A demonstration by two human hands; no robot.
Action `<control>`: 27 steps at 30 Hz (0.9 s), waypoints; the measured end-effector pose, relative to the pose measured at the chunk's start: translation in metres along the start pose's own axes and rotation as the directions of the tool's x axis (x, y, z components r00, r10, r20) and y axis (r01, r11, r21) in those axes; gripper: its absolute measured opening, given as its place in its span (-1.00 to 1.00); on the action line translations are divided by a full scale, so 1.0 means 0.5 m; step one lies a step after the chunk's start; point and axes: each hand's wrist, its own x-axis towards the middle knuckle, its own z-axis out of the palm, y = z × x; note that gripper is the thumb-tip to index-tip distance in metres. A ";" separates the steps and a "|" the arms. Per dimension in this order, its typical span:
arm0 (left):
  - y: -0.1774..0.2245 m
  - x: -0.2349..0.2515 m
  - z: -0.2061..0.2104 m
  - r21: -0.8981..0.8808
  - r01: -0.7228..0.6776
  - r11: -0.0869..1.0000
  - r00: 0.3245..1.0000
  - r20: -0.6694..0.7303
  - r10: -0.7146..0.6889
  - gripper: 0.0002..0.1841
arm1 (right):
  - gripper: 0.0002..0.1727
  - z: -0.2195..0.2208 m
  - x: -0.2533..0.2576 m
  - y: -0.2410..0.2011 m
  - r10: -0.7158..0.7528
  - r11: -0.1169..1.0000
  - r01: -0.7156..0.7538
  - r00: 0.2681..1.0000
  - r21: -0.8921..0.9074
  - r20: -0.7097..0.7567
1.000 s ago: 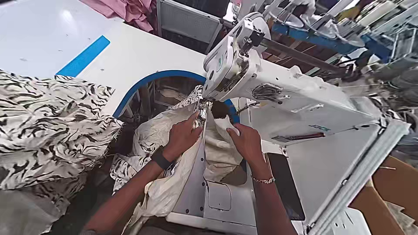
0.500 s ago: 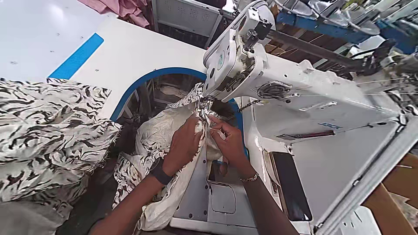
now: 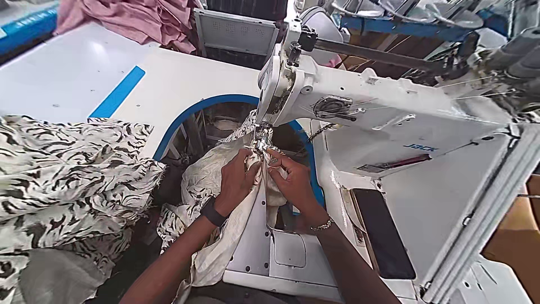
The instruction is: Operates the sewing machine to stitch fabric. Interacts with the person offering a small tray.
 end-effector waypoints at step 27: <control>-0.022 0.012 -0.004 0.110 -0.348 0.931 0.936 0.100 0.338 -0.63 | -0.84 0.015 0.009 -0.033 -0.194 0.868 0.247 0.967 -0.430 0.165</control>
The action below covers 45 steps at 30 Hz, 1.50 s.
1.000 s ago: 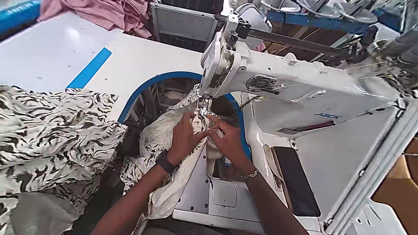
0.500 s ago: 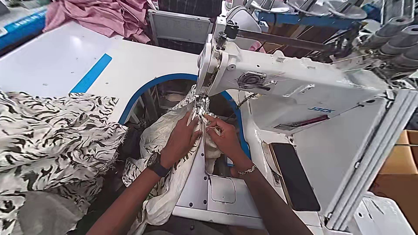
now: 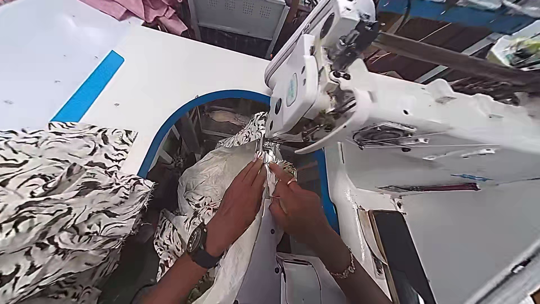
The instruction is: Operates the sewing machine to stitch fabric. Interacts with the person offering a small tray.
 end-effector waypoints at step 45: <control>0.094 -0.164 -0.059 -0.123 0.116 0.986 0.993 -0.003 -0.118 -0.85 | -0.89 -0.078 -0.125 -0.258 0.140 0.932 -0.066 0.972 -0.356 0.188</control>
